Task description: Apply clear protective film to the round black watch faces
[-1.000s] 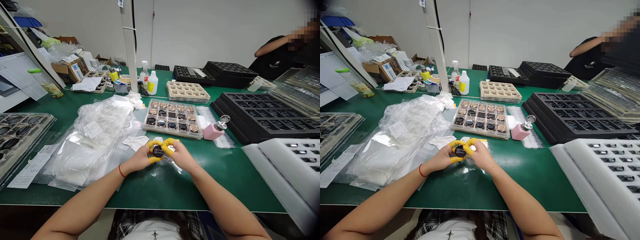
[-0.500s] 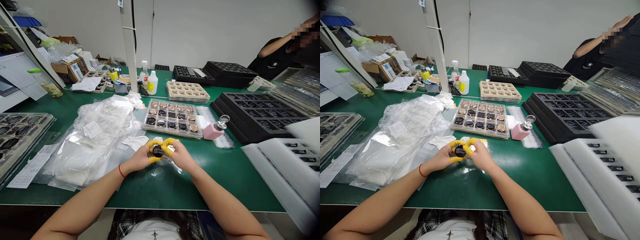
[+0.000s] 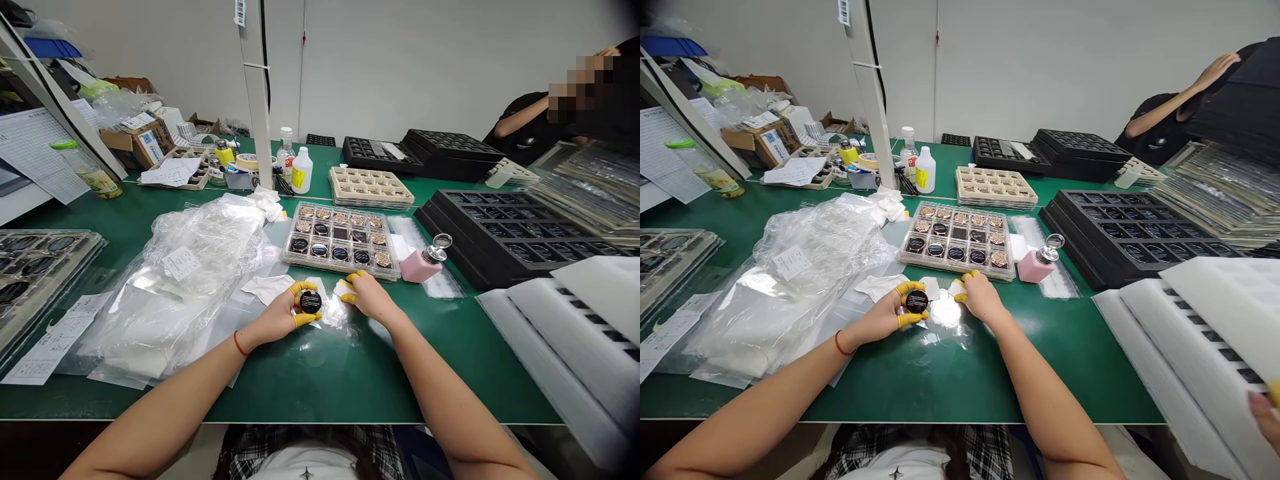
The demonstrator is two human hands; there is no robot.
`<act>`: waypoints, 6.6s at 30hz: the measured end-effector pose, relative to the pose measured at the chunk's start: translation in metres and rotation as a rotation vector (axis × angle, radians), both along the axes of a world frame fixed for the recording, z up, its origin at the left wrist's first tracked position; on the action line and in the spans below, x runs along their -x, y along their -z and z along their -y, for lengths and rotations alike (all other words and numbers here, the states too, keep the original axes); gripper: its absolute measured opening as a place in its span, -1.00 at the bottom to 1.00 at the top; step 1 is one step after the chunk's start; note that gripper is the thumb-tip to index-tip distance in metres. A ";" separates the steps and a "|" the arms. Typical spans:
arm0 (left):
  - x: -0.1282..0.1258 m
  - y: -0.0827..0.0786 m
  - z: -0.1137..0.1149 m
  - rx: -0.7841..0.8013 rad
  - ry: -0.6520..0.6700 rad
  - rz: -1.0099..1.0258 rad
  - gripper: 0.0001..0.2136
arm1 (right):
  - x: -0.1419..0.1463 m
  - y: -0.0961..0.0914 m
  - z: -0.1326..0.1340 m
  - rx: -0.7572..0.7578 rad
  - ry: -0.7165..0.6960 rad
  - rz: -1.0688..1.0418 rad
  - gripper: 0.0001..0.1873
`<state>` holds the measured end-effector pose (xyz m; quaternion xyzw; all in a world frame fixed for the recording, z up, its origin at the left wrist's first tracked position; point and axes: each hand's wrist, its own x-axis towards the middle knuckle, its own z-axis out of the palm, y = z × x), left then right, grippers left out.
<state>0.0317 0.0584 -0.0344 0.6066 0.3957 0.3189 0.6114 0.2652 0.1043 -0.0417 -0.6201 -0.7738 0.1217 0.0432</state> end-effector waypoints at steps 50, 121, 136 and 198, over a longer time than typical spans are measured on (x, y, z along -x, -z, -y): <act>0.013 0.004 -0.010 -0.031 -0.036 0.104 -0.57 | 0.075 -0.010 0.065 -0.772 -0.444 -0.098 -0.76; 0.004 0.002 -0.008 -0.042 -0.074 0.094 -0.58 | 0.056 -0.027 0.054 -0.424 -0.240 -0.666 -0.83; 0.005 0.004 -0.006 -0.138 -0.043 0.089 -0.60 | 0.070 -0.013 0.069 -0.656 -0.318 -0.280 -0.76; 0.008 0.016 -0.005 -0.085 -0.007 0.040 -0.63 | 0.004 -0.025 -0.126 -0.474 0.233 -0.136 -0.71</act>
